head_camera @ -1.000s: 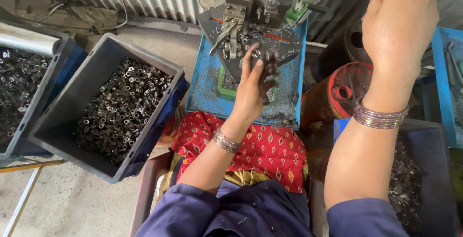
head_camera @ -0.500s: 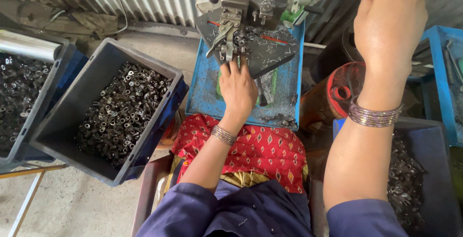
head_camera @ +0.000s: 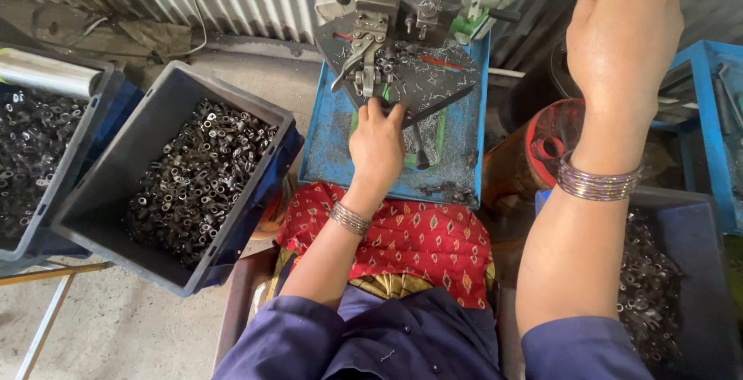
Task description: The person sits at a bench-top threading machine and repeatedly places small black metal fittings into the machine jig, pulls the lever down to tap threads into each part, then drops the finished fitting into a collection bin beside the machine. They continue this cycle with parts taken from a large bin of raw fittings.
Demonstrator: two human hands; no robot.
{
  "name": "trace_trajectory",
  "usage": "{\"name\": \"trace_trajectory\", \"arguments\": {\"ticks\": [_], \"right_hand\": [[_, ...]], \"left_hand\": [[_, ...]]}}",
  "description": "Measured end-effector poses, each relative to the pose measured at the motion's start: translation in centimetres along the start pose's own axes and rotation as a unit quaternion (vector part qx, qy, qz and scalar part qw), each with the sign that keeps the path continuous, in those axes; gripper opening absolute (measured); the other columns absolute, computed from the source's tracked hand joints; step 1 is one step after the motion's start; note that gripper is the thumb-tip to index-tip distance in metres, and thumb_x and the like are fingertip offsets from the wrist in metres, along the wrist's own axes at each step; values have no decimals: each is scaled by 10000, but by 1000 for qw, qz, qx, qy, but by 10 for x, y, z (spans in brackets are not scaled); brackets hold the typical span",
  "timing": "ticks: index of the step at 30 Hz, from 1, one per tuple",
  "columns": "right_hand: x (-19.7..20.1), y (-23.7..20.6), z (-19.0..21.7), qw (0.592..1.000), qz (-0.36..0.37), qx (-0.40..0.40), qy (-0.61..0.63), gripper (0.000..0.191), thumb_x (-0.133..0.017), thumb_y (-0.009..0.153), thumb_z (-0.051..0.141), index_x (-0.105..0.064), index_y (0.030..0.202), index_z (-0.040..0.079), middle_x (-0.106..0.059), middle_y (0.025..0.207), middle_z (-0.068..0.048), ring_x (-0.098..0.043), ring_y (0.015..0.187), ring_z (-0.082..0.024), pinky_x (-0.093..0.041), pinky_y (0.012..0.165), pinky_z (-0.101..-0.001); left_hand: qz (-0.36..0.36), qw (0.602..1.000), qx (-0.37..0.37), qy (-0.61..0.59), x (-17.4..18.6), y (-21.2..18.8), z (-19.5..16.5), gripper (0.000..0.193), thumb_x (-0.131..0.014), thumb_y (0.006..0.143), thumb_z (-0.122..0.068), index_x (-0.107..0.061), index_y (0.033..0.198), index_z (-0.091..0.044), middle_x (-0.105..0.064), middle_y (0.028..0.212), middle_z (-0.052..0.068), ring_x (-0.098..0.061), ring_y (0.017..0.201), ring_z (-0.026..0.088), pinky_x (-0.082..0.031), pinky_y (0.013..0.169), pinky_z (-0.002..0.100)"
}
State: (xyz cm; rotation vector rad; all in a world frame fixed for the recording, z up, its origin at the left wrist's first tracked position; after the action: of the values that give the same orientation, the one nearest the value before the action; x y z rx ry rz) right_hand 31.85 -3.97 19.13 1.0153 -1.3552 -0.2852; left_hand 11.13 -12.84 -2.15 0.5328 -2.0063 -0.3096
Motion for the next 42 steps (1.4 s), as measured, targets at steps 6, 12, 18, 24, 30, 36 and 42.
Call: {"name": "trace_trajectory", "arguments": {"ticks": [6,12,18,24,30,36,42], "right_hand": [[-2,2,-1,999,26,-26,4,133,-671,1043,103,-672,1011,-26,-684,755,-241,-668,678,-460,-524,623,-544],[-8,2,-2,996,58,-73,9,213,-684,1067,179,-654,1017,-26,-686,787,-268,-668,733,-496,-521,638,-561],[-9,0,-2,995,62,-77,21,209,-668,1072,172,-651,1032,-32,-688,789,-269,-670,746,-498,-518,646,-564],[-4,2,0,997,50,-57,19,193,-670,1077,160,-657,1059,-32,-691,782,-262,-668,713,-491,-515,613,-548],[-3,4,0,995,70,-75,16,218,-658,1078,171,-633,992,-28,-682,768,-268,-665,724,-502,-510,627,-569],[-1,3,2,996,58,-71,9,213,-660,1076,167,-631,983,-23,-677,752,-261,-662,703,-494,-508,608,-563],[-2,2,2,996,56,-73,2,209,-665,1071,167,-631,980,-18,-678,748,-250,-662,696,-485,-506,604,-558]], "left_hand": [[-52,894,22,-445,-47,20,-33,289,-671,1033,-196,-631,1319,-176,-663,1120,38,-651,955,183,-545,792,352],[-5,546,390,-742,-123,83,-19,416,-594,1012,-317,-510,1414,-254,-589,930,-28,-514,664,81,-340,448,251],[-55,566,411,-713,-143,109,-10,452,-580,1034,-366,-462,1452,-241,-566,885,-4,-513,643,76,-354,451,249],[9,567,384,-729,-141,111,-7,321,-580,1055,-338,-555,1273,-103,-611,885,55,-530,658,153,-396,470,313],[-62,927,-17,-369,-41,57,-38,236,-671,971,-275,-719,1123,-100,-677,1103,124,-623,1045,286,-507,895,410],[-197,979,13,51,48,111,23,302,-647,992,-308,-698,1132,-45,-624,1169,177,-571,1018,370,-494,807,488],[-171,980,-96,-22,41,169,65,392,-605,1006,-388,-692,1199,-58,-686,1134,156,-610,1026,386,-532,781,482]]}}
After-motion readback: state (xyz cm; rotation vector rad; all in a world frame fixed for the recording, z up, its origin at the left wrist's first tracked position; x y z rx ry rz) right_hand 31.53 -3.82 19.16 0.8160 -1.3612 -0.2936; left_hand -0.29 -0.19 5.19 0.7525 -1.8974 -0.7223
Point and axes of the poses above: each hand's wrist, its own y-axis towards the middle knuckle, its own x-axis out of the back of the hand, z = x × y, the point moved 3 cm from there along y, towards the middle knuckle
